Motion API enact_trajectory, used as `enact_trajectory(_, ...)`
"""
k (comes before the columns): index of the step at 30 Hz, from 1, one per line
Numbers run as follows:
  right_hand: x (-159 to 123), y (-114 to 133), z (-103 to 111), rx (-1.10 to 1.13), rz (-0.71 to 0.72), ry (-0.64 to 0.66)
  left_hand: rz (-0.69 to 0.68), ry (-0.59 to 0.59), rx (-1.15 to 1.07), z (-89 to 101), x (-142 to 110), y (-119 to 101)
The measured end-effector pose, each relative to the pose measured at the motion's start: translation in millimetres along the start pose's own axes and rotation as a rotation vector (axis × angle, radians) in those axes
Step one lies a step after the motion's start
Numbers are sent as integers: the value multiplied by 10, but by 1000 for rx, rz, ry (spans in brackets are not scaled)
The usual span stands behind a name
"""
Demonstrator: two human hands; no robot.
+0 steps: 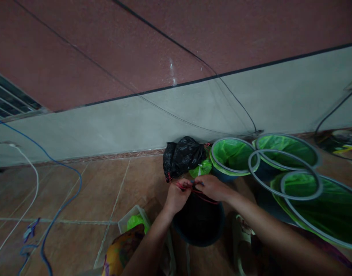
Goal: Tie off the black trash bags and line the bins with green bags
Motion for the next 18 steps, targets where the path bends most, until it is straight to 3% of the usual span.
enact_trajectory(8,43,74,-76,301,-14,-24,-143,-164,47,-42,-44,29)
enact_trajectory(14,24,58,-69,430,-113,-29,-77,-250,46,-48,-60,46)
enact_trajectory(18,16,38,-60,378,-96,-29,-25,-198,90,-41,-68,-1)
Point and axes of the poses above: each hand's wrist, its own x-axis towards the middle knuckle, its own z-axis out of the back of the hand, y = z × x, the point moved 2 cm from there along x, towards the middle knuckle, and after that the axes turned 15 degrees about z, right-handed, at the moved point
